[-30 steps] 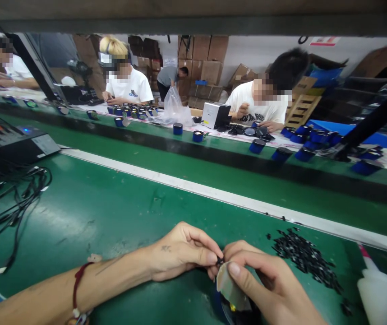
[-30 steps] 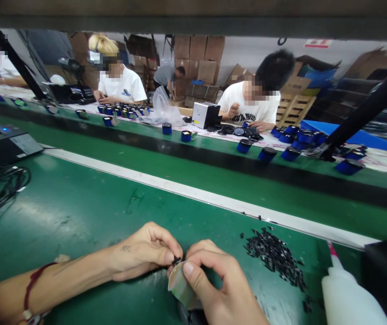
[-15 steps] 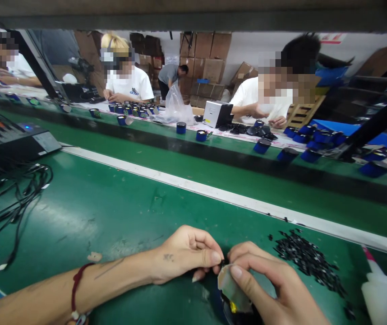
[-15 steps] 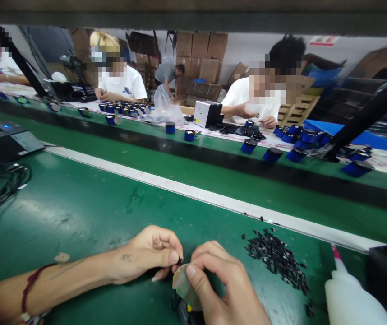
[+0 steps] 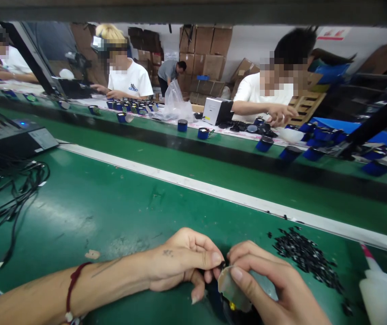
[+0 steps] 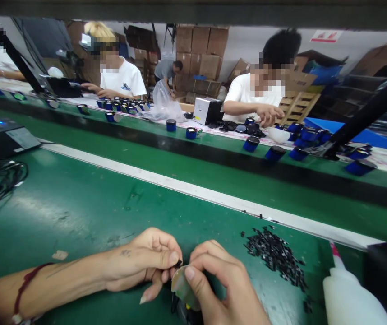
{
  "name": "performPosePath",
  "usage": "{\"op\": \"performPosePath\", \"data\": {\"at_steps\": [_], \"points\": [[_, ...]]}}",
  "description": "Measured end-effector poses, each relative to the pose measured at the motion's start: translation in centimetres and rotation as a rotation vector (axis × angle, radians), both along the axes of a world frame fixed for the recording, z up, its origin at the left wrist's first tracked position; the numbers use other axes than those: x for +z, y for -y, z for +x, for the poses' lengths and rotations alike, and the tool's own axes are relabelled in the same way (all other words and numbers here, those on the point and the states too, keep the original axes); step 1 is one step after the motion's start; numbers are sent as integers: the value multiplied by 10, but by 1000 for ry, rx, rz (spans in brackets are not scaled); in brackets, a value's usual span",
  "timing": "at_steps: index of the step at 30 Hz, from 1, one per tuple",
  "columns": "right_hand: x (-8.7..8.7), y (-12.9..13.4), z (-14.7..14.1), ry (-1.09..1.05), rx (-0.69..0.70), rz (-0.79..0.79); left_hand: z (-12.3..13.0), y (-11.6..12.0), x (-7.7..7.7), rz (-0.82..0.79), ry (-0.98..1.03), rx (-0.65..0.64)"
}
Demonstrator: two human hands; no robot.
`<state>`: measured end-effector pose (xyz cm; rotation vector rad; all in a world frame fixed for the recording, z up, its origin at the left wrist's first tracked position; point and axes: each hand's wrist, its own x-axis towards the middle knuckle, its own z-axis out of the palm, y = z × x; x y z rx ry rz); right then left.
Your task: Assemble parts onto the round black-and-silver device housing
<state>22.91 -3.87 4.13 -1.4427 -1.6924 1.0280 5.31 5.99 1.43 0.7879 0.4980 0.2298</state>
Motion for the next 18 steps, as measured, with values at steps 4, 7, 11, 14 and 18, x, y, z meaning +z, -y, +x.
{"op": "performPosePath", "data": {"at_steps": [4, 7, 11, 14, 18], "points": [[2, 0, 1, 31, -11, 21, 0, 0, 1, 18, -6, 11], [1, 1, -1, 78, -42, 34, 0, 3, 3, 96, -15, 38], [-2, 0, -5, 41, -73, -2, 0, 7, 7, 279, -54, 66], [-4, -1, -2, 50, -57, 51, 0, 8, 9, 331, -59, 67], [-4, 4, 9, 508, -106, 504, 3, 7, 12, 201, -89, 151]]}}
